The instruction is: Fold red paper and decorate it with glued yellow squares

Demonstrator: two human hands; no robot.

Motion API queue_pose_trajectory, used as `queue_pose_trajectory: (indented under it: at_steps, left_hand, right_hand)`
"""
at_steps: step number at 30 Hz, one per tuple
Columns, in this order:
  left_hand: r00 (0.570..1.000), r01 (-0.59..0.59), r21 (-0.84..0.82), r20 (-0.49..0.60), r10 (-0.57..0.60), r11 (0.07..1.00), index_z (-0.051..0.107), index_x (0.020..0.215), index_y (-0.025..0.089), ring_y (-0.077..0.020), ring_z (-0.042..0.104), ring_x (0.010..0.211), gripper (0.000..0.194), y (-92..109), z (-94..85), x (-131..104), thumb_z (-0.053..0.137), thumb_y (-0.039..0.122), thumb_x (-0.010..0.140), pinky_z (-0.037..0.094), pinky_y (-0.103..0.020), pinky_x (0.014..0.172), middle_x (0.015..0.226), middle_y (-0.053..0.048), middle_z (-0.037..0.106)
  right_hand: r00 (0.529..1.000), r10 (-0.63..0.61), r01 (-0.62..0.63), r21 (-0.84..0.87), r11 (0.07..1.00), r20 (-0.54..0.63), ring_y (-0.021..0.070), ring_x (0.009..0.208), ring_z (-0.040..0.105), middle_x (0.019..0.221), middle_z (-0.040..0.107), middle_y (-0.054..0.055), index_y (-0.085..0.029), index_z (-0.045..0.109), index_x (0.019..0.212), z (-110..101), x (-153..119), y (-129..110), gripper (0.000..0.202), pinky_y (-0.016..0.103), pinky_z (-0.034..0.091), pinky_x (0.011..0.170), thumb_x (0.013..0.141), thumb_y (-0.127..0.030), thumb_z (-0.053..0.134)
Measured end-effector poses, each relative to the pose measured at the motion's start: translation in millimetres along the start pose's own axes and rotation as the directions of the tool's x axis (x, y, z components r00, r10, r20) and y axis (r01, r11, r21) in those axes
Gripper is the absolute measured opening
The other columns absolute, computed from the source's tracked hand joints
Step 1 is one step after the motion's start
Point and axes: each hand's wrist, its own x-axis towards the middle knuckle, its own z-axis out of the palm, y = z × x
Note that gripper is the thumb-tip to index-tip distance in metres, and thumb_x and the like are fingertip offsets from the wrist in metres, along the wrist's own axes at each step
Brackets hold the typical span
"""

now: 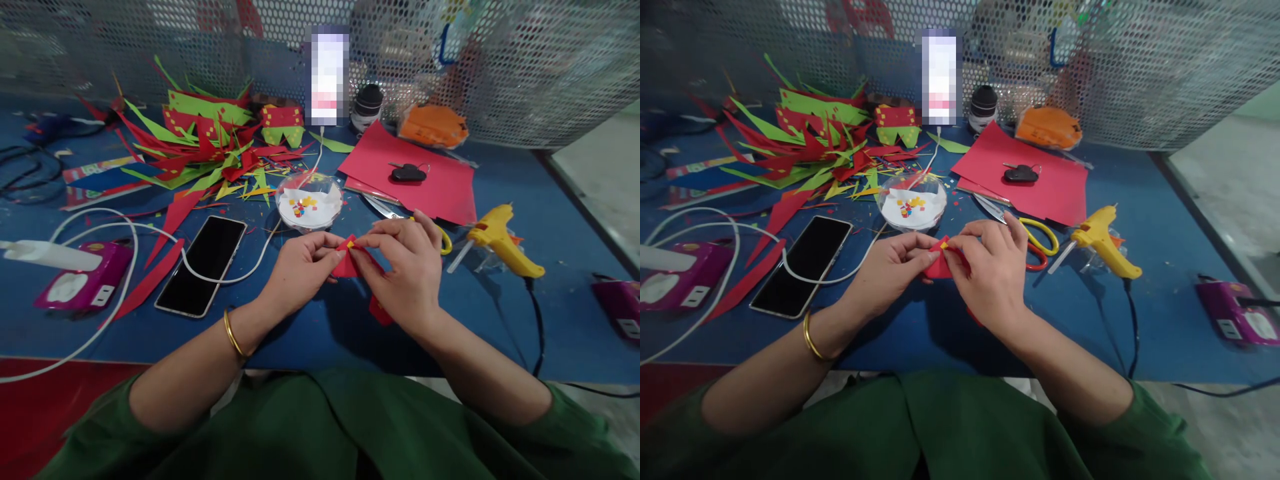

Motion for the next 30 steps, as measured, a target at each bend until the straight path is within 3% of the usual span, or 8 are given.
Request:
queue_pose_trajectory:
  at_steps: [7, 12, 20, 30]
  left_hand:
    - [1.000, -0.019, 0.032, -0.013, 0.019, 0.999, 0.071, 0.098, 0.014, -0.0080, 0.059, 0.061, 0.020, 0.3, 1.8, -1.2, 0.065, 0.025, 0.083, 0.052, -0.017, 0.056, 0.073, 0.000, 0.068]
    - [0.999, -0.046, 0.066, -0.018, 0.048, 0.997, 0.070, 0.099, 0.015, -0.0099, 0.062, 0.064, 0.021, -0.6, 2.0, -1.4, 0.065, 0.029, 0.083, 0.054, -0.019, 0.058, 0.076, 0.000, 0.070]
    - [0.997, -0.069, 0.090, -0.022, 0.071, 0.994, 0.071, 0.098, 0.015, -0.0095, 0.062, 0.062, 0.021, -2.2, 1.4, -1.5, 0.065, 0.029, 0.084, 0.051, -0.019, 0.059, 0.076, 0.000, 0.071]
    - [0.998, -0.063, 0.050, -0.028, 0.065, 0.997, 0.071, 0.098, 0.014, -0.0089, 0.061, 0.063, 0.020, -1.0, 2.2, -1.8, 0.065, 0.027, 0.083, 0.053, -0.018, 0.058, 0.075, 0.000, 0.070]
  right_hand:
    - [0.994, 0.102, -0.104, 0.061, 0.993, 0.034, 0.0205, 0.093, 0.066, 0.091, 0.068, 0.001, -0.027, 0.070, 0.083, -1.1, -0.7, -6.1, 0.004, 0.049, 0.039, 0.108, 0.086, -0.025, 0.069]
    - [0.985, 0.165, -0.171, 0.117, 0.978, 0.059, 0.0237, 0.096, 0.064, 0.094, 0.067, 0.004, -0.025, 0.069, 0.086, -1.8, -0.9, -7.1, 0.003, 0.047, 0.046, 0.095, 0.084, -0.025, 0.071]
    - [0.989, 0.140, -0.144, 0.120, 0.982, 0.042, 0.0236, 0.095, 0.064, 0.093, 0.068, 0.005, -0.023, 0.071, 0.086, 0.0, -1.5, -6.2, 0.003, 0.048, 0.045, 0.095, 0.084, -0.023, 0.072]
    - [0.976, 0.210, -0.218, 0.202, 0.955, 0.058, 0.0240, 0.097, 0.063, 0.098, 0.067, 0.006, -0.024, 0.071, 0.092, 0.2, -3.1, -9.1, 0.008, 0.045, 0.049, 0.088, 0.084, -0.024, 0.070]
